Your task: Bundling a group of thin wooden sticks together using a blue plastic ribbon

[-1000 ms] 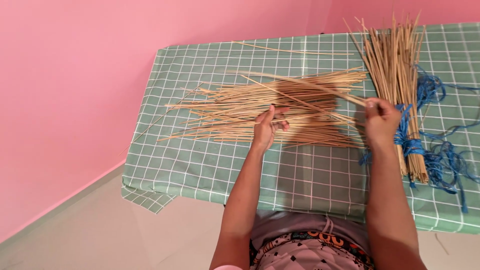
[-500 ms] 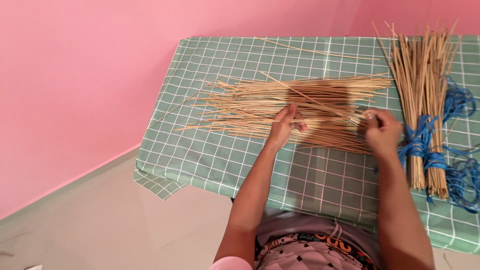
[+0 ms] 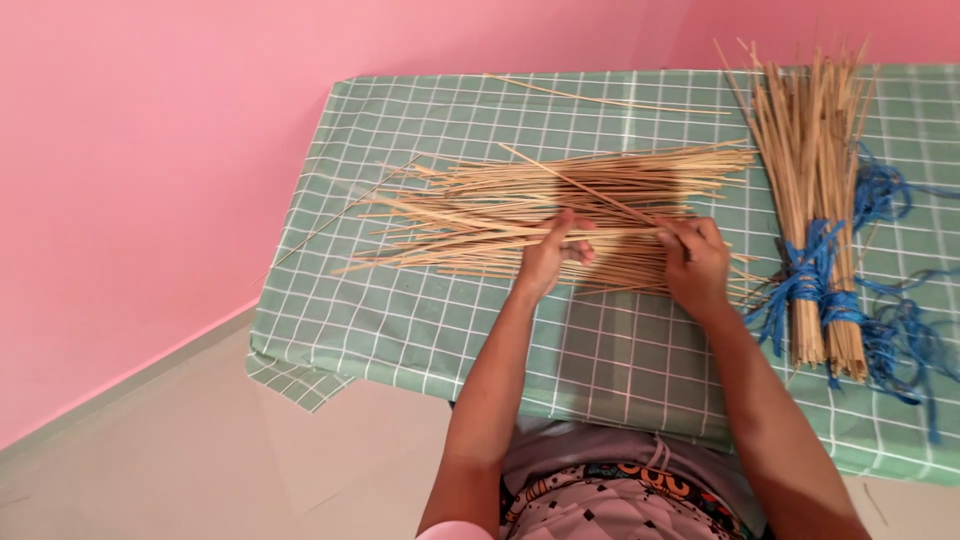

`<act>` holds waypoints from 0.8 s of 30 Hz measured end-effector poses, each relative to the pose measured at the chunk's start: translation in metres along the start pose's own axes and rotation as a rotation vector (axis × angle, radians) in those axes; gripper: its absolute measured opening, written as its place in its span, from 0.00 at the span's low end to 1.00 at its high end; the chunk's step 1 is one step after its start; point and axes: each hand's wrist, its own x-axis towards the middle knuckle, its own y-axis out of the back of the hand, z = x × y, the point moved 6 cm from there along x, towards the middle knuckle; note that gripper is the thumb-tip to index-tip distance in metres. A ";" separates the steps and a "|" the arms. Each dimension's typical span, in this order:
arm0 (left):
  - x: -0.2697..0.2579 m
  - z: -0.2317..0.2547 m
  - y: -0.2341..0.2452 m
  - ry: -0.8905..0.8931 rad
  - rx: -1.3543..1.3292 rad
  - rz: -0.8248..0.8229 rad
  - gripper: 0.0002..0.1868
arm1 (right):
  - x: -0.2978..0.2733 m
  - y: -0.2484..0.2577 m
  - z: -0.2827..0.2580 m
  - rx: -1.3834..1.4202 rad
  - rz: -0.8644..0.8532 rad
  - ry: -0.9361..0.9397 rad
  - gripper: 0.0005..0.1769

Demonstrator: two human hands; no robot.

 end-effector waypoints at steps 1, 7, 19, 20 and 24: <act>0.001 -0.002 0.000 0.008 -0.004 -0.012 0.26 | 0.003 0.003 -0.005 -0.013 0.006 -0.005 0.08; 0.004 -0.011 0.010 0.077 0.012 0.049 0.28 | 0.002 0.010 -0.005 0.123 0.118 -0.065 0.26; -0.001 -0.004 0.003 0.133 0.063 0.031 0.41 | 0.004 0.013 -0.005 0.055 0.165 -0.035 0.24; 0.000 -0.004 0.004 0.099 0.061 0.037 0.41 | 0.008 0.015 -0.013 0.062 0.178 -0.012 0.18; -0.001 0.003 0.001 0.025 0.073 0.066 0.42 | 0.005 0.010 -0.013 0.061 0.177 -0.008 0.08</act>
